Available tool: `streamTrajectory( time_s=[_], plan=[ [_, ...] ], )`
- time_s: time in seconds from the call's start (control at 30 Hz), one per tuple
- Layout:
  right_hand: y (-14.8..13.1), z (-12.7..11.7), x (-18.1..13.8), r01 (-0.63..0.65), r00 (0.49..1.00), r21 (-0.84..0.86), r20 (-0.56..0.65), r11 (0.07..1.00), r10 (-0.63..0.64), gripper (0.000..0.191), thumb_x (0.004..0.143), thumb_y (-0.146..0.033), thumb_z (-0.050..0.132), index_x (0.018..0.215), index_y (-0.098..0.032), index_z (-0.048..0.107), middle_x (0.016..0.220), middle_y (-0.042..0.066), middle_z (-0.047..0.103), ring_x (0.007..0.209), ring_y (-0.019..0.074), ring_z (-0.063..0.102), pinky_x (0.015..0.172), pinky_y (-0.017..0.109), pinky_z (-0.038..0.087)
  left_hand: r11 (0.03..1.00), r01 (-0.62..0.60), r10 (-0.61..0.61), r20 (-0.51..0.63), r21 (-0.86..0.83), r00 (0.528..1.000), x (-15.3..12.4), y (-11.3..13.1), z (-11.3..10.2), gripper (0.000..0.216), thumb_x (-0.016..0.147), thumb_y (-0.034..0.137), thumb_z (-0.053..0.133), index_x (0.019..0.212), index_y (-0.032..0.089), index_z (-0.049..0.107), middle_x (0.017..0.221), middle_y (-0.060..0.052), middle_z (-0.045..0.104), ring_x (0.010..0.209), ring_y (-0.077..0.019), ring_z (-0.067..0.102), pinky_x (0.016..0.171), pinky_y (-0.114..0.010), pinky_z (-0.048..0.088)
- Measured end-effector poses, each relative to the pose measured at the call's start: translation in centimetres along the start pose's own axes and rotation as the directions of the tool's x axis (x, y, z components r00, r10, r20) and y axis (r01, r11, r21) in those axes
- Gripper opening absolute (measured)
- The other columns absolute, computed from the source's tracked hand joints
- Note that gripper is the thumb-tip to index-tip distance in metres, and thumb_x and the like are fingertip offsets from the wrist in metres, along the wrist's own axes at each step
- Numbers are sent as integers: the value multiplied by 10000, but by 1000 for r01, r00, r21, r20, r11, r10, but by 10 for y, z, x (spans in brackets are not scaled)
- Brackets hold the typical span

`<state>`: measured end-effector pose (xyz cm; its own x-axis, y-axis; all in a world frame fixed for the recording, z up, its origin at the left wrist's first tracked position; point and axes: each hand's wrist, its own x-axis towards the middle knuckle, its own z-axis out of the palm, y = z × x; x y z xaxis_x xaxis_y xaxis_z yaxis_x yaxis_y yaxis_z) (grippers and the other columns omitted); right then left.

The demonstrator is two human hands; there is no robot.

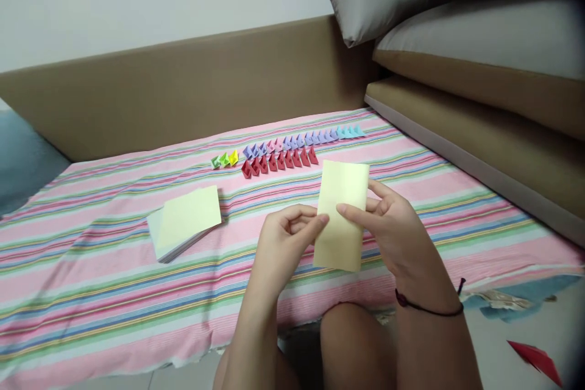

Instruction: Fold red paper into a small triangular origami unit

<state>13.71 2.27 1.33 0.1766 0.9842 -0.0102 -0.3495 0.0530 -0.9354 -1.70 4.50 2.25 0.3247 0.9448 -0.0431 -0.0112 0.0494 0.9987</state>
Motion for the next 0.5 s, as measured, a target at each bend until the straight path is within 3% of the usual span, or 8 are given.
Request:
streamTrajectory(
  time_s=[0.5],
  plan=[
    [5, 8, 1, -41, 996, -29, 80, 999, 43, 546, 678, -240, 751, 1173, -166, 533, 923, 89, 736, 800, 231, 695, 633, 291, 543, 993, -119, 120, -148, 17, 982, 0, -2, -5, 177, 705, 279, 726, 726, 104, 704, 661, -34, 674, 607, -106, 574, 555, -182, 460]
  ],
)
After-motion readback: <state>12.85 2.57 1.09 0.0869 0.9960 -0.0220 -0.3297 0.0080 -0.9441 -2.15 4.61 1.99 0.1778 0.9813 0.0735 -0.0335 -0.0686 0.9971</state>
